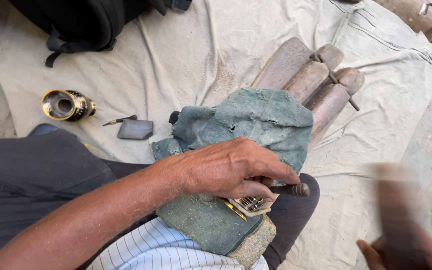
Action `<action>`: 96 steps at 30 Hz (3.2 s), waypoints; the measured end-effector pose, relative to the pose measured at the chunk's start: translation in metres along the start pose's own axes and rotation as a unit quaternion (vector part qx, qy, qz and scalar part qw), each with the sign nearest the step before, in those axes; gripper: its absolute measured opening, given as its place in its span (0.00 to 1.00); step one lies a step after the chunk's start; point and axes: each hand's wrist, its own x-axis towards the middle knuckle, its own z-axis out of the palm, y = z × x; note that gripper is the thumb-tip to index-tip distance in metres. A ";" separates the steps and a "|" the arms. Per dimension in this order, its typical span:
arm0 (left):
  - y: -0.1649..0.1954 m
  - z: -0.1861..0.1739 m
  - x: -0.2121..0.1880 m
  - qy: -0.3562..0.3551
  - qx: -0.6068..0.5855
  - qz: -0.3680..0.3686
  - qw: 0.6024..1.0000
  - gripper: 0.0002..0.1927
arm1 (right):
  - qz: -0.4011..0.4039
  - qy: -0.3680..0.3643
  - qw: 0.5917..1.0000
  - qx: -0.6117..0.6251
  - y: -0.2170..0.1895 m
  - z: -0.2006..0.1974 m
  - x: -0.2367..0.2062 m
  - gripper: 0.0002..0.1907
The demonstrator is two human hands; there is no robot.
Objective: The person sits on the ground and hammers a small brass vase with a punch held against the vessel, striking the punch with a wooden mallet to shape and emboss its surface. They periodically rotate the vase and reposition the punch on the cloth-covered support while working around the body of the vessel.
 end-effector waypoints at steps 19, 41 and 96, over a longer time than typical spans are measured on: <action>0.003 0.005 -0.001 0.039 0.022 -0.056 0.997 0.24 | -0.001 -0.007 1.000 -0.022 0.017 0.012 0.007 0.16; 0.000 0.012 0.000 0.030 0.038 -0.063 0.997 0.25 | 0.001 -0.018 0.999 -0.045 0.016 0.015 0.011 0.16; 0.000 0.008 0.001 0.029 0.027 -0.056 0.998 0.23 | 0.026 -0.026 0.996 -0.087 0.022 0.016 0.011 0.18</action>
